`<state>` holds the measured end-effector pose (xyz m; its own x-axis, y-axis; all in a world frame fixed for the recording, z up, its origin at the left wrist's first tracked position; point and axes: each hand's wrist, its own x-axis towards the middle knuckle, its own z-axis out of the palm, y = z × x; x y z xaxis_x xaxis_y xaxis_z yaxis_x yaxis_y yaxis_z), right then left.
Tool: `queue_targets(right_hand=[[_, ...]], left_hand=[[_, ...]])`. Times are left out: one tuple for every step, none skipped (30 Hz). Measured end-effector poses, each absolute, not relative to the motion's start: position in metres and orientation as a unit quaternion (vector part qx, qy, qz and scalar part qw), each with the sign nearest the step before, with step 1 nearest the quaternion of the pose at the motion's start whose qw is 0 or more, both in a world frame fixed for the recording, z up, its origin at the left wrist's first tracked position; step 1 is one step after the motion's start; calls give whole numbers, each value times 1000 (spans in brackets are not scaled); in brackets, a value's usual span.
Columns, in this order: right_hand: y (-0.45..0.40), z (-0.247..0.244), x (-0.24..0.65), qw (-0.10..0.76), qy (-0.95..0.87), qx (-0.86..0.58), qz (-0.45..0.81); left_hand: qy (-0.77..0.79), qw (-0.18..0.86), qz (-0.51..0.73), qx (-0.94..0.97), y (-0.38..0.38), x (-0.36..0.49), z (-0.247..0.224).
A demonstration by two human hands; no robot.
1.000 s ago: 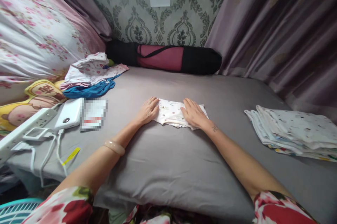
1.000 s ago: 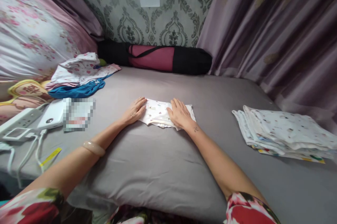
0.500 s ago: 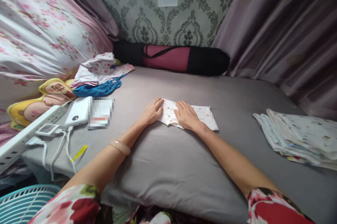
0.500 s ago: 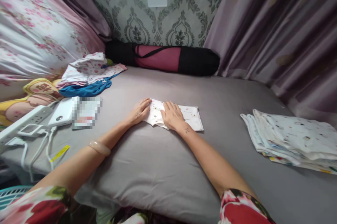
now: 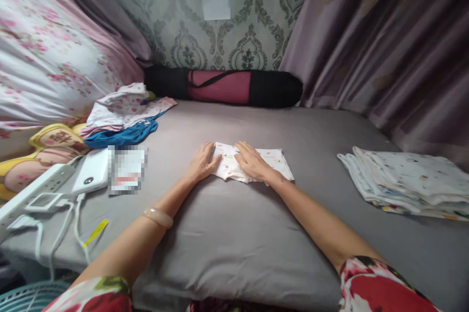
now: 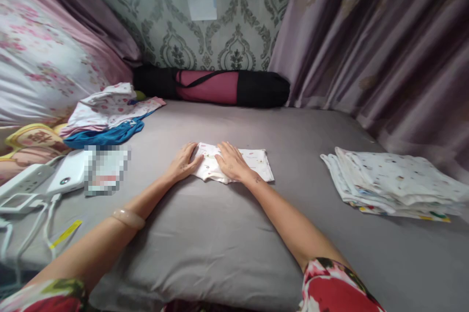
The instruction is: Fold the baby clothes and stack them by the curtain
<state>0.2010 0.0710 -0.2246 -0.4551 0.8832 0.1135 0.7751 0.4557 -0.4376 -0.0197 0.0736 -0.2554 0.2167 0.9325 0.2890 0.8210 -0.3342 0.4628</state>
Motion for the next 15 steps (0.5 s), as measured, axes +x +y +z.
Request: queue_targets(right_hand=[[73,-222,212,194,-821,-512,160],[74,-220,225,222,-800,-536,150],[75,-217,240,244,-775,-566,139],[74,-215,256,256,-746,-601,129],[74,-213,273,258,-715,-638,124],[72,-211,289,248,-685,-673,125],[69,-209,304,229,-662,-702,129],[66,-208,317,206,-644,-724,134],[62,-207,327,184,-633,-739,140],[58,-207,335,165,-628,-747,145],[55,-206,339,151,-625,-751,149],[52,-206,341,140,-622,-754,155],[50,-206,340,131,-620,-756,163],[48,-206,337,121,-617,-758,174],[47,-205,333,112,-612,-760,185]], left_hand=[[570,108,265,771,74,-20,-255],[573,111,265,767,74,-20,-255],[577,115,265,764,74,-21,-255],[584,118,265,758,74,-21,-255],[593,120,267,750,74,-21,-255],[605,122,268,740,74,-21,-255],[618,123,268,729,75,-21,-255],[631,124,267,718,75,-21,-255],[643,125,263,709,75,-21,-254],[653,125,258,701,75,-21,-253],[661,123,250,696,75,-20,-252],[669,120,239,693,76,-19,-250],[677,116,225,691,76,-18,-248],[686,112,208,689,76,-17,-245],[694,109,188,686,76,-15,-242]])
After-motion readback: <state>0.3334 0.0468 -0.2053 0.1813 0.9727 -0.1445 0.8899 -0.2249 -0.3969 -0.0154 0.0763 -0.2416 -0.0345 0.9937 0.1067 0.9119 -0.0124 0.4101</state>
